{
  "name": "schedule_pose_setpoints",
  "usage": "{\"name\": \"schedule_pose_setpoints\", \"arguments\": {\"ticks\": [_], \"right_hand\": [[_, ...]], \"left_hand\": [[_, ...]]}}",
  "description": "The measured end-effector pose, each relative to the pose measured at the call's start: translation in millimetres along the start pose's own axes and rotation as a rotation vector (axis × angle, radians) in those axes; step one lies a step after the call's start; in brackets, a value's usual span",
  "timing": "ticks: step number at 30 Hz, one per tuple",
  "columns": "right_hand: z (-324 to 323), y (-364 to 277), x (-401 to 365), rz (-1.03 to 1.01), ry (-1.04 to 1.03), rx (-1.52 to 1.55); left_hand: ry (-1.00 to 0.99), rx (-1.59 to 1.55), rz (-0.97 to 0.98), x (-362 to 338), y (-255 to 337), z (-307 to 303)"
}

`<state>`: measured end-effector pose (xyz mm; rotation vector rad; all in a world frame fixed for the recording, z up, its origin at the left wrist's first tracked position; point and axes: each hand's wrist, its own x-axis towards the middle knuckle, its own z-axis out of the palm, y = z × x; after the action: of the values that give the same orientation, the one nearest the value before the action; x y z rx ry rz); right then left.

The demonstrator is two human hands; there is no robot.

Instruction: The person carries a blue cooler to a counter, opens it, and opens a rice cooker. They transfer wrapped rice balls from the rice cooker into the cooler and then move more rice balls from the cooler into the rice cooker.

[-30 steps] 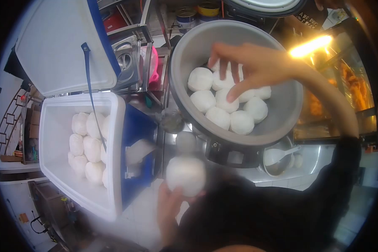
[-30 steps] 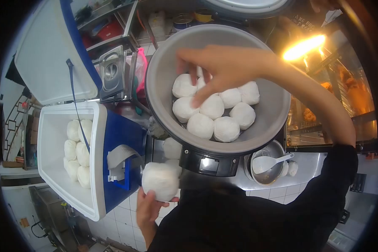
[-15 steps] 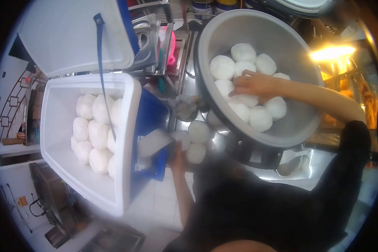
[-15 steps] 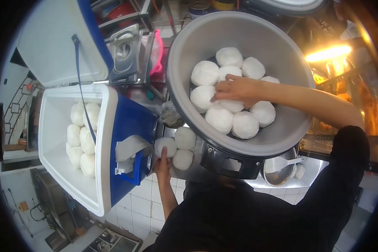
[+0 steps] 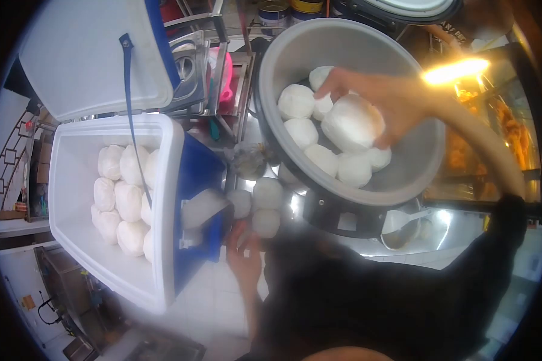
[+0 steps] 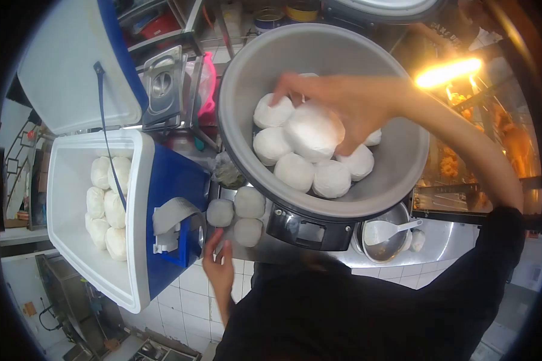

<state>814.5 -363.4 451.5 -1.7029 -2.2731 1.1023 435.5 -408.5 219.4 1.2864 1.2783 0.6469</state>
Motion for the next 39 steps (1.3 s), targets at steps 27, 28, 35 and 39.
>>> {"name": "schedule_pose_setpoints", "arguments": {"ticks": [27, 28, 35, 39], "right_hand": [[106, 99, 48, 0.309, -0.457, 0.022], [107, 100, 47, 0.31, -0.444, 0.012], [57, 73, 33, 0.278, -0.422, -0.04], [-31, -13, -5, 0.118, -0.362, 0.336]], "left_hand": [[0.392, -0.021, -0.1, 14, -131, -15], [0.464, -0.088, 0.02, 21, -138, -9], [0.301, 0.597, -0.156, 20, -86, -15], [-0.425, 0.26, -0.067, -18, 59, -29]]}}
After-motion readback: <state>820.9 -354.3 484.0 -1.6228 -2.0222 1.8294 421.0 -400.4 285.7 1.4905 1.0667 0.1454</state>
